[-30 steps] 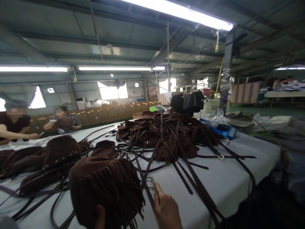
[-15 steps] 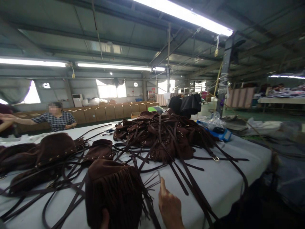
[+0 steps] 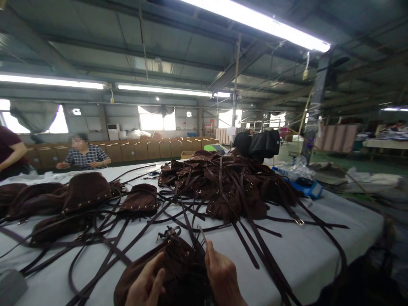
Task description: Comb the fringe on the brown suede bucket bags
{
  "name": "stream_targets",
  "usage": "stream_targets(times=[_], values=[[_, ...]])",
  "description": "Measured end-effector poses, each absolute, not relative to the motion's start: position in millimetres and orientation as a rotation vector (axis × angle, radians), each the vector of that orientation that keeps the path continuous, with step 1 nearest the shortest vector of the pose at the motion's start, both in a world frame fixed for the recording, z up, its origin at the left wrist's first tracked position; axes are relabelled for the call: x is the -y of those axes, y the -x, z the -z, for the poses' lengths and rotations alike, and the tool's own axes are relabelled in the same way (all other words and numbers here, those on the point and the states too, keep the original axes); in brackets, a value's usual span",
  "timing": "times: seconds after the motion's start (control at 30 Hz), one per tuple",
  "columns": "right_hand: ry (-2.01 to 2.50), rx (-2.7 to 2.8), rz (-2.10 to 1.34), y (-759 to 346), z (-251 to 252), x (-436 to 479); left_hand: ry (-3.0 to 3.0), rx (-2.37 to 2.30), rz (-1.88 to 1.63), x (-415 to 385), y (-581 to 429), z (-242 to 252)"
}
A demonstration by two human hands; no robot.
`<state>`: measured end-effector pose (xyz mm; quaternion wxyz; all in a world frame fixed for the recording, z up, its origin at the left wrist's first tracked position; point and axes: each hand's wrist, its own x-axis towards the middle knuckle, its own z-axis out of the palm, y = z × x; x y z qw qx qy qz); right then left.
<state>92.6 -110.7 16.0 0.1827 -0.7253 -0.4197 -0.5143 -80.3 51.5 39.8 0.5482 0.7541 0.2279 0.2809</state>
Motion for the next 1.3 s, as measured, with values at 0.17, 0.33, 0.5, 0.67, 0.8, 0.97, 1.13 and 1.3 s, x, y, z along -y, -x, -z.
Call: stream_targets(times=[0.17, 0.33, 0.5, 0.67, 0.8, 0.97, 1.13, 1.3], values=[[2.011, 1.273, 1.352, -90.9, -7.4, 123.9, -1.799, -0.096, -0.317, -30.6, -1.3, -35.5], [2.032, 0.861, 0.412, -84.6, 14.4, 130.0, -1.788, -0.166, -0.412, -30.7, -9.0, -8.1], [1.848, 0.528, -0.039, -89.2, 15.4, 132.8, -1.652, -0.388, -0.439, -45.5, -0.1, 6.9], [1.876, 0.584, 0.251, -71.8, 1.3, 128.0, -1.618, -0.379, -0.459, -39.8, -5.0, 3.1], [1.985, 0.803, 0.636, -42.3, 8.6, 97.2, -1.651, -0.309, -0.525, -29.4, -2.6, -8.8], [1.999, 1.003, 0.741, -36.9, 13.0, 75.9, -1.705, -0.274, -0.52, -31.4, 9.4, -15.0], [2.065, 1.189, 0.76, -48.4, 8.1, 87.6, -1.645, -0.247, -0.517, -35.5, 10.3, 0.0], [2.044, 0.96, 0.963, -52.4, 22.2, 90.3, -1.57, -0.295, -0.513, -32.0, 6.5, 2.9]])
